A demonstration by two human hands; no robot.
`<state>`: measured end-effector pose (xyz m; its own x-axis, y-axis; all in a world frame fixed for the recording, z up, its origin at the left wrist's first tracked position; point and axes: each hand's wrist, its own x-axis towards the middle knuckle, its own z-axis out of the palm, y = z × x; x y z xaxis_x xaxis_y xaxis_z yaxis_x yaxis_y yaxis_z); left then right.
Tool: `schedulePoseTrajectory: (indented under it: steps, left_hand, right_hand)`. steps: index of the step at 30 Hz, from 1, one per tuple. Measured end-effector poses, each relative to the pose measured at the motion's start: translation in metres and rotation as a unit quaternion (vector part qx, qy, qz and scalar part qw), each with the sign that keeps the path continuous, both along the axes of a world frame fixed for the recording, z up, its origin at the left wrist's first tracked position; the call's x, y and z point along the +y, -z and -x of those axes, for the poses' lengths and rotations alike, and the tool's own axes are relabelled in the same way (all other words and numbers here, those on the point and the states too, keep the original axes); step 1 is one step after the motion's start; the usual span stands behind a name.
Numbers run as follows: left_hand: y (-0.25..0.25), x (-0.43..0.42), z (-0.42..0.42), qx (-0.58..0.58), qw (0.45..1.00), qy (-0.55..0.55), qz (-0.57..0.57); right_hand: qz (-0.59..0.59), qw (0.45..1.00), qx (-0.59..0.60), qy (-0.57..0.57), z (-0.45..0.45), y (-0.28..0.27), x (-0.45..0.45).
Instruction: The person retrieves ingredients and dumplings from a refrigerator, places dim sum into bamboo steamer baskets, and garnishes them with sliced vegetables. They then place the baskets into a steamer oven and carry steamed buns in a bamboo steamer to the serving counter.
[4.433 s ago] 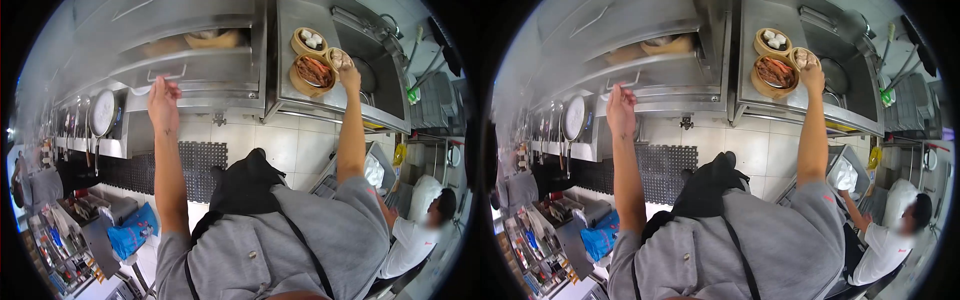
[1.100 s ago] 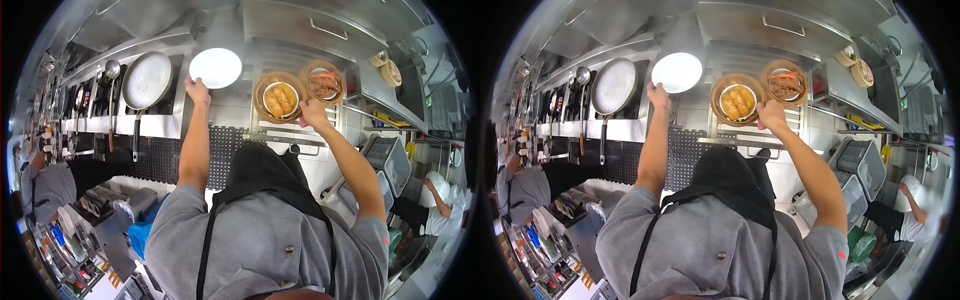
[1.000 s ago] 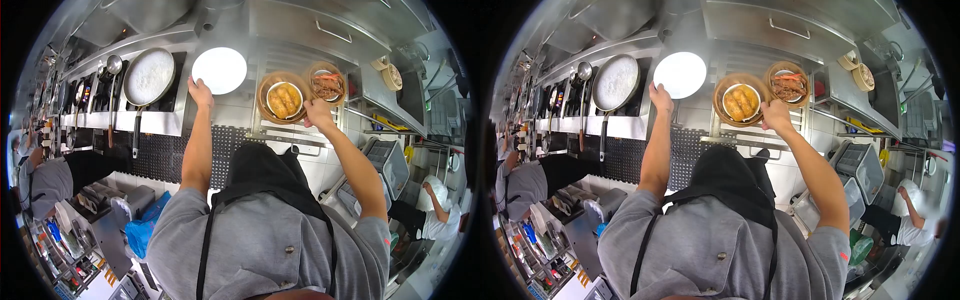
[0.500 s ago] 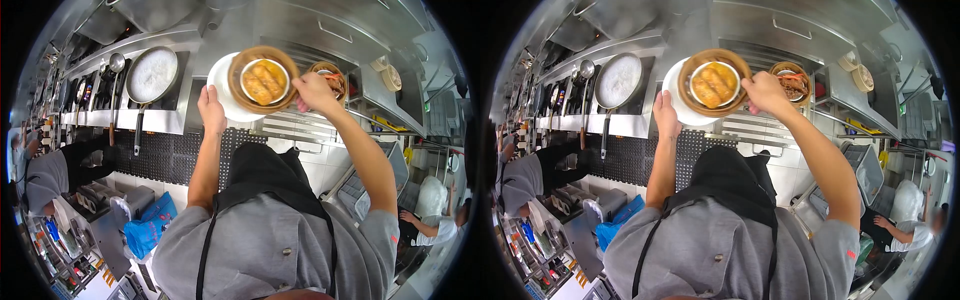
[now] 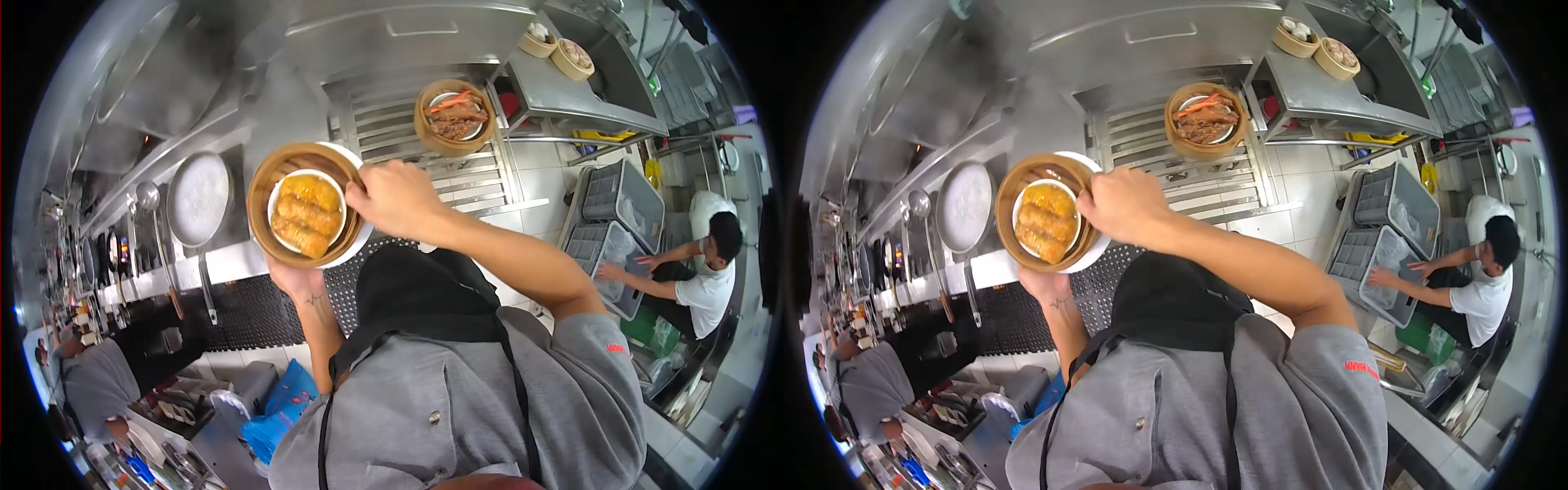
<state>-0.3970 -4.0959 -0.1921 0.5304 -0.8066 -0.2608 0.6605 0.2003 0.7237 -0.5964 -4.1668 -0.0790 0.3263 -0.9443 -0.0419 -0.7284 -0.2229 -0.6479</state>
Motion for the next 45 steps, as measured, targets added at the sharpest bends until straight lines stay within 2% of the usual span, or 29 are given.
schedulePoseTrajectory:
  steps: [3, 7, 9, 10, 12, 14, 16, 17, 18, 19, 20, 21, 22, 23, 25, 26, 29, 30, 36, 38, 39, 41, 45]
  left_hand:
    - [0.002, 0.000, 0.001, 0.014, 1.000, 0.007, -0.025]
    - [-0.002, -0.003, 0.003, 0.016, 0.998, 0.063, 0.005]
    - [-0.010, 0.001, 0.008, 0.054, 0.996, 0.073, 0.016]
    - [-0.014, 0.001, 0.011, 0.056, 0.997, 0.054, 0.004]
    - [-0.030, 0.006, 0.023, 0.049, 0.998, 0.031, -0.013]
    - [-0.034, 0.009, 0.024, 0.041, 0.998, 0.037, -0.003]
    - [-0.036, 0.019, 0.028, 0.032, 0.999, -0.002, -0.014]
    - [-0.038, 0.021, 0.029, 0.024, 0.999, -0.024, -0.022]
    - [-0.039, 0.024, 0.029, 0.019, 0.999, -0.028, -0.023]
    - [-0.039, 0.031, 0.027, 0.036, 0.999, -0.019, 0.014]
    - [-0.038, 0.038, 0.026, 0.055, 0.997, -0.009, 0.049]
    - [-0.042, 0.039, 0.028, 0.074, 0.994, 0.001, 0.084]
    - [-0.047, 0.039, 0.031, 0.028, 0.998, -0.052, 0.017]
    - [-0.049, 0.039, 0.028, 0.024, 0.998, -0.055, 0.020]
    - [-0.051, 0.048, 0.023, 0.004, 0.999, -0.040, 0.034]
    - [-0.052, 0.052, 0.022, 0.010, 0.998, -0.037, 0.041]
    - [-0.053, 0.059, 0.012, 0.017, 0.998, -0.012, 0.053]
    - [-0.057, 0.058, 0.011, 0.017, 0.998, -0.011, 0.055]
    - [-0.064, 0.054, 0.010, 0.014, 0.998, -0.019, 0.065]
    - [-0.063, 0.057, 0.013, -0.061, 0.995, -0.082, -0.006]
    - [-0.062, 0.061, 0.013, -0.060, 0.995, -0.084, -0.005]
    - [-0.055, 0.070, 0.012, 0.022, 0.998, -0.057, 0.013]
    - [-0.034, 0.080, 0.010, 0.067, 0.996, -0.051, 0.021]
  right_hand:
    - [0.029, 0.999, -0.022, -0.003, 0.007, 0.001, 0.002]
    - [0.020, 0.998, -0.054, -0.005, 0.036, -0.004, 0.004]
    - [0.012, 0.992, -0.121, 0.018, 0.062, -0.001, 0.004]
    - [-0.021, 0.995, -0.092, 0.031, 0.080, 0.005, 0.001]
    - [0.007, 0.997, -0.066, 0.026, 0.127, 0.027, 0.004]
    - [-0.243, 0.966, 0.036, -0.080, 0.168, 0.022, 0.023]
    - [-0.282, 0.941, 0.144, -0.116, 0.186, 0.057, 0.060]
    - [-0.327, 0.933, 0.098, -0.113, 0.190, 0.085, 0.076]
    - [-0.305, 0.947, 0.022, -0.101, 0.191, 0.124, 0.095]
    - [-0.307, 0.946, 0.018, -0.104, 0.186, 0.147, 0.097]
    - [-0.366, 0.919, -0.135, -0.057, 0.180, 0.164, 0.098]
    - [-0.416, 0.864, -0.284, -0.008, 0.173, 0.168, 0.098]
    - [-0.487, 0.783, -0.386, 0.037, 0.166, 0.169, 0.101]
    - [-0.486, 0.782, -0.388, 0.032, 0.162, 0.175, 0.103]
    - [-0.502, 0.658, -0.549, 0.117, 0.156, 0.190, 0.113]
    - [-0.477, 0.674, -0.548, 0.130, 0.149, 0.188, 0.113]
    - [-0.444, 0.659, -0.580, 0.178, 0.133, 0.180, 0.097]
    - [-0.422, 0.674, -0.575, 0.191, 0.130, 0.174, 0.084]
    - [-0.387, 0.683, -0.598, 0.166, 0.126, 0.175, -0.023]
    - [-0.386, 0.670, -0.611, 0.169, 0.123, 0.181, -0.058]
    - [-0.382, 0.663, -0.623, 0.163, 0.123, 0.185, -0.075]
    - [-0.386, 0.667, -0.618, 0.158, 0.123, 0.185, -0.107]
    - [-0.383, 0.682, -0.606, 0.146, 0.122, 0.183, -0.155]
